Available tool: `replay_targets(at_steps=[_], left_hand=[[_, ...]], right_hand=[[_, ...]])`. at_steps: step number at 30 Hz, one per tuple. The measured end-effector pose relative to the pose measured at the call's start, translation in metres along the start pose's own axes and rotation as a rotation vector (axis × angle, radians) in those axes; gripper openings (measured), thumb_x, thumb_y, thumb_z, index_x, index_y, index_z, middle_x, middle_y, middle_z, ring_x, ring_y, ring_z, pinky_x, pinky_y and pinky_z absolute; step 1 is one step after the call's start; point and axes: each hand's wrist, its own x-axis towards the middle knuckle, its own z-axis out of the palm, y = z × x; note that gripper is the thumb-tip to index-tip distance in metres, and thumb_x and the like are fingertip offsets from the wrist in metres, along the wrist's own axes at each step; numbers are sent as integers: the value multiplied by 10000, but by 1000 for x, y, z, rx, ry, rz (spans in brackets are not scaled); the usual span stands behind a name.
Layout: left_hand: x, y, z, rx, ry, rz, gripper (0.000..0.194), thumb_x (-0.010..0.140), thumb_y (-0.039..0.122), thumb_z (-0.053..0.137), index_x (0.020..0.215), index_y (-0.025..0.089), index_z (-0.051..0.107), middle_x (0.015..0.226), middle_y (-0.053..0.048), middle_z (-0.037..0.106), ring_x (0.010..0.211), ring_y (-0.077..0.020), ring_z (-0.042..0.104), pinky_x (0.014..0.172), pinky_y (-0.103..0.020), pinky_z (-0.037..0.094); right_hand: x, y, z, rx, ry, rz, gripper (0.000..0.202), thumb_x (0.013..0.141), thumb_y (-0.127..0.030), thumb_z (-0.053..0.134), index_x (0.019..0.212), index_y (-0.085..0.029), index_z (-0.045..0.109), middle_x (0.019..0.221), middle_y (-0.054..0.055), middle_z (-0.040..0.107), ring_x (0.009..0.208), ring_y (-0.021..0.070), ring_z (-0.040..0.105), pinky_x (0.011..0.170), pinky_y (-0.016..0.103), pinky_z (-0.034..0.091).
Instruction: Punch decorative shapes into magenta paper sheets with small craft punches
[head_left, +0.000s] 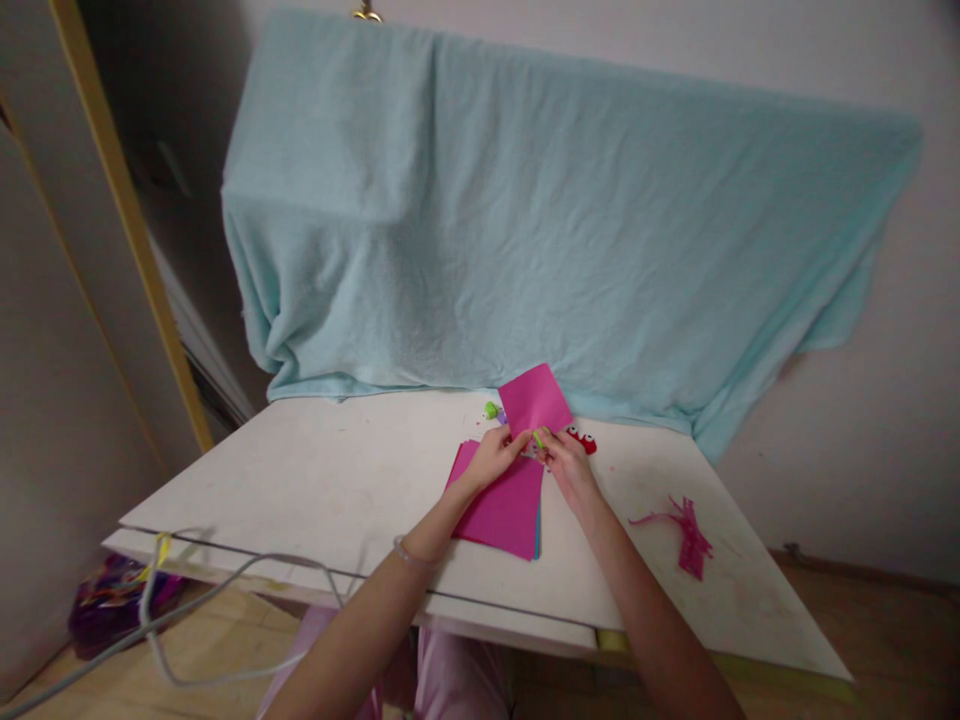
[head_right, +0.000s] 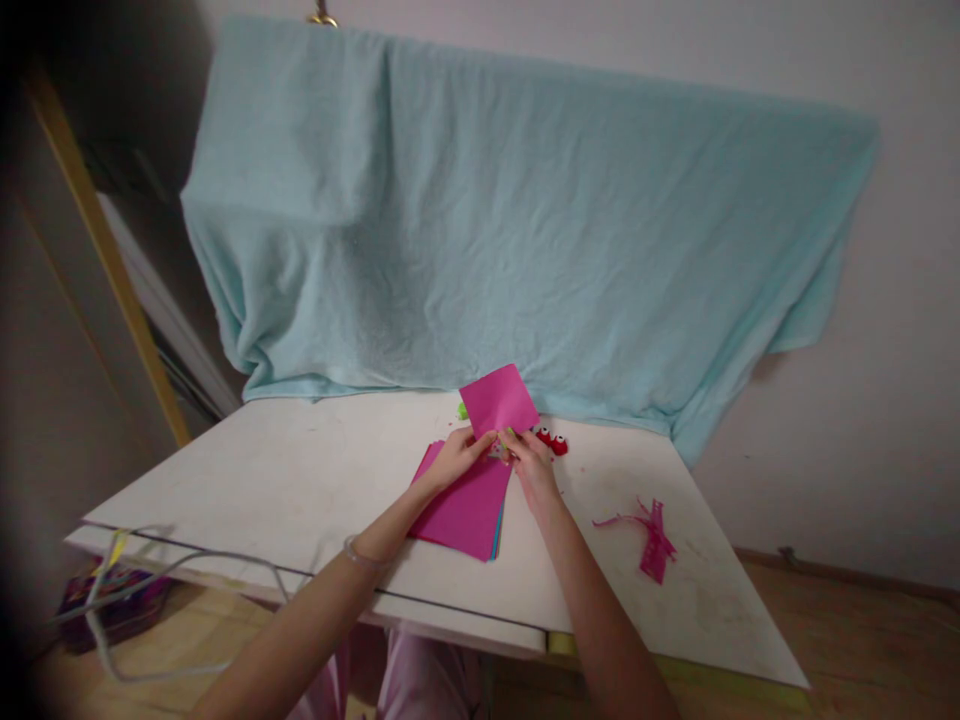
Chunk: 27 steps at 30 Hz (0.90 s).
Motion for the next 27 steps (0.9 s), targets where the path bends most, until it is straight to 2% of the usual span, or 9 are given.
replay_targets(at_steps=[6,10,15,20,23,27], left_hand=[[-2,6,2,-14,1,-8,463,885,542,448,698,137,569,637,-1,530,591,-127,433,547,-231,298],[-3,9,4,-31,8,-22,457,873,540,470,679,138,567,634,-2,530,599,-130,441,542,-231,296],[-5,19,2,-78,28,-102,483,851,567,495,663,129,576,629,-13,551,606,-138,456,559,-240,337],[-6,33,3,-312,120,-47,403,823,487,601,1001,126,627,973,-83,659,871,-200,575,778,-287,446],[-5,33,8,-440,50,-75,434,773,458,672,1042,121,621,1014,-107,654,893,-215,592,815,-319,467],[-2,27,16,-573,-16,-132,362,686,408,756,870,116,644,850,-85,653,804,-202,591,788,-344,486]], right_hand=[[-1,-5,0,-33,52,-29,254,631,-301,829,635,-165,614,536,-61,455,451,56,291,435,245,224],[-4,-9,2,-6,88,-21,223,622,-266,830,662,-157,640,612,-35,538,484,59,343,444,243,231],[-7,-11,7,-2,98,-34,197,641,-251,814,660,-158,641,605,-38,538,479,58,328,452,241,231],[-9,-9,10,-35,91,-23,187,647,-260,796,665,-160,639,575,-45,517,454,52,272,440,240,187],[-9,-8,11,-35,78,-21,174,615,-247,790,662,-162,647,539,-50,500,442,54,266,438,241,190],[-8,-5,11,-65,67,-23,179,598,-272,783,664,-160,659,579,-24,561,447,60,314,439,241,212]])
